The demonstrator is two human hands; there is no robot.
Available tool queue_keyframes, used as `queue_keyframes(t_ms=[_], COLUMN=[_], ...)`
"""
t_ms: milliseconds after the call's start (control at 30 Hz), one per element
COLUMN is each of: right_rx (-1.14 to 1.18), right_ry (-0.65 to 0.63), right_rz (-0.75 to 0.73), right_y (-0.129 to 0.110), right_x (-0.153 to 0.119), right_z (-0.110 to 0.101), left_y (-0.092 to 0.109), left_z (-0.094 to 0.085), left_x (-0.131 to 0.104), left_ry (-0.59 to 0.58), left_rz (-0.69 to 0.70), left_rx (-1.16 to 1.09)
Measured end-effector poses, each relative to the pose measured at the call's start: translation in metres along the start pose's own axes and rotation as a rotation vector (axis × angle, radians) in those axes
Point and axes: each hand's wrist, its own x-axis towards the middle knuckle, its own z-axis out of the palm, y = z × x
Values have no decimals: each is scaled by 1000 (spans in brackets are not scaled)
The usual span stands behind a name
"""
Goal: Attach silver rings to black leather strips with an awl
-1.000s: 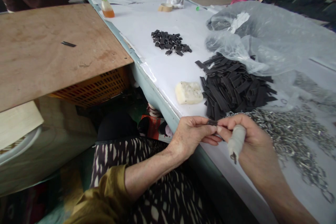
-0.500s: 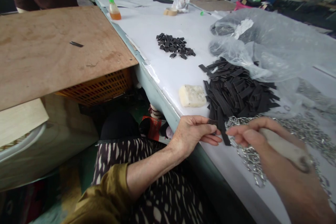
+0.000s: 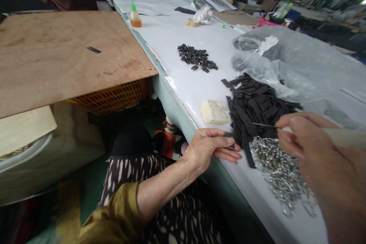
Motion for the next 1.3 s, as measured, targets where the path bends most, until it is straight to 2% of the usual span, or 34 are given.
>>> queue_keyframes(t_ms=[67,167,267,467,600,800,1000,1200,1300], right_rx=[62,69,34,204,217,152,168,114,134], right_ry=[10,6,18,-40,-23,-144,-122,-216,-196], right_rz=[42,-11,-62,-70,-69,-123,-98,-134,-131], right_y=[-11,-16,-11,-2,2,7,10,17,16], right_x=[3,8,15,27,30,31,31,34,34], right_z=[12,25,34,53,63,71,77,80,79], left_y=[1,3,6,10,10,11,12,12,12], left_z=[-2,-3,-5,-9,-9,-10,-11,-11,-12], left_x=[0,-1,0,3,6,9,11,12,13], left_ry=[-8,3,31,48,69,75,87,84,84], left_rz=[-2,4,16,52,55,40,37,29,35], left_rx=[-3,8,18,15,14,4,0,5,-6])
